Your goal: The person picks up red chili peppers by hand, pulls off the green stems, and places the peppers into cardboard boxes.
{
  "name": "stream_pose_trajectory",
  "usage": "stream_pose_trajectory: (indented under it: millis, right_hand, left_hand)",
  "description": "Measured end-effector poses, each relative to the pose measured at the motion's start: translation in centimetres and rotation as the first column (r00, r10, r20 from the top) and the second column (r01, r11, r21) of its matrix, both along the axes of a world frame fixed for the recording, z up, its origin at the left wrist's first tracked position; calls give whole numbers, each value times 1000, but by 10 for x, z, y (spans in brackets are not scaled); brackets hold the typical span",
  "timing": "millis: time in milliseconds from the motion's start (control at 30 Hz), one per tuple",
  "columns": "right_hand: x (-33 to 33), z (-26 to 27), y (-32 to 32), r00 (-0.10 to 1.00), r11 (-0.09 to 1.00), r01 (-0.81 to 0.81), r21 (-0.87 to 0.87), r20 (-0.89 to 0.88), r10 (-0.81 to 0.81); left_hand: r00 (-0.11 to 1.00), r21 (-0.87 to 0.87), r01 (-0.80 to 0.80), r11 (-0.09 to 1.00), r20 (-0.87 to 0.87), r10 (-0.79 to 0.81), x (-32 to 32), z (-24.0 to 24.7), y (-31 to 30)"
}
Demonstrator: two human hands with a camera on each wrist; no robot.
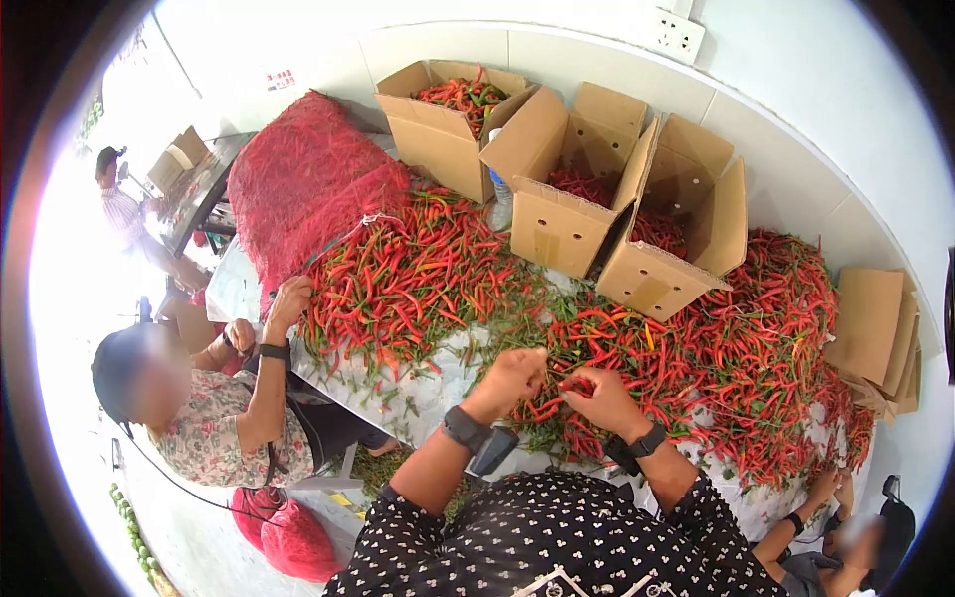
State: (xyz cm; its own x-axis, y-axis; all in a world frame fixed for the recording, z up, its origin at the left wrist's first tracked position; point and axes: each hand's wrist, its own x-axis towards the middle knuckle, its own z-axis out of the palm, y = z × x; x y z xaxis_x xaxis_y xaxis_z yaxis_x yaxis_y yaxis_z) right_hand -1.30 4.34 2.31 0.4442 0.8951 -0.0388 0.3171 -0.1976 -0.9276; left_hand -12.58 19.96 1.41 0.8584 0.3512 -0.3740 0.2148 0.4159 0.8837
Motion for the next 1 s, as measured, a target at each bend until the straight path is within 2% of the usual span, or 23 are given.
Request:
stream_pose_trajectory:
  millis: [33, 67, 100, 133, 167, 200, 267, 300, 367, 400, 467, 500, 567, 600, 667, 700, 800, 867, 933, 967, 1000]
  right_hand:
    - [4, -3, -3, 1000, 1000, -2, 2, 1, 2]
    - [8, -9, -7, 986, 998, 58, -16, -156, -59]
    - [11, -15, -11, 943, 993, 114, -44, -309, -122]
    - [14, -19, -16, 943, 993, 111, -46, -311, -120]
    - [17, -21, -19, 800, 987, 162, -6, -584, -135]
    - [19, -22, -21, 584, 975, 222, 15, -803, -120]
    - [18, -22, -20, 595, 968, 250, 18, -791, -139]
    - [18, -22, -21, 534, 959, 282, 13, -833, -146]
    - [21, -26, -22, 415, 952, 308, 6, -901, -128]
    - [23, -29, -22, 412, 951, 308, 3, -902, -130]
    - [24, -32, -22, 269, 937, 347, -19, -956, -119]
    - [25, -31, -22, 265, 936, 351, -21, -957, -121]
    - [24, -28, -21, 251, 937, 349, -23, -961, -118]
    - [24, -28, -21, 247, 935, 355, -27, -962, -121]
    - [23, -28, -22, 285, 931, 361, -45, -946, -156]
    - [22, -30, -22, 282, 930, 366, -46, -946, -158]
    - [22, -36, -22, 307, 940, 330, -84, -932, -191]
    - [18, -30, -17, 304, 935, 335, -119, -925, -227]
    - [15, -27, -15, 351, 940, 317, -128, -905, -242]
    - [14, -26, -15, 355, 942, 311, -127, -904, -239]
    - [14, -25, -17, 355, 940, 317, -130, -902, -244]
  left_hand:
    - [998, 190, -47, 981, -41, 56, 1, 2, 9]
    - [988, 666, -65, 743, -61, 141, 8, -17, 32]
    - [980, 915, 1, 403, -81, 183, 11, -7, 49]
    - [984, 970, -65, 236, 23, 178, 16, -23, 75]
    - [980, 989, -137, 62, 126, 154, 24, -41, 96]
    - [979, 988, -138, 63, 127, 157, 32, -41, 104]
    - [916, 998, 60, 28, -66, 395, 41, -42, 114]
    - [916, 998, 58, 29, -65, 396, 44, -42, 112]
    - [900, 956, 269, 116, -292, 324, 54, -46, 98]
    - [899, 955, 272, 118, -296, 322, 56, -49, 87]
    - [947, 956, 269, 113, -284, 152, 49, -54, 59]
    - [946, 955, 273, 113, -288, 148, 42, -55, 48]
    - [995, 998, 64, 1, -64, 80, 31, -57, 30]
    - [995, 998, 68, 2, -68, 74, 29, -57, 33]
    - [998, 962, -58, 268, 54, 21, 23, -57, 50]
    - [983, 968, -152, 201, 128, 129, 25, -57, 56]
    - [972, 969, -152, 197, 110, 209, 33, -43, 79]
    - [970, 962, -191, 197, 154, 189, 49, -29, 81]
    - [992, 977, -54, 207, 30, 121, 68, -34, 85]
    - [995, 992, 17, 128, -29, 93, 78, -39, 86]
    - [996, 991, 15, 132, -27, 87, 85, -40, 82]
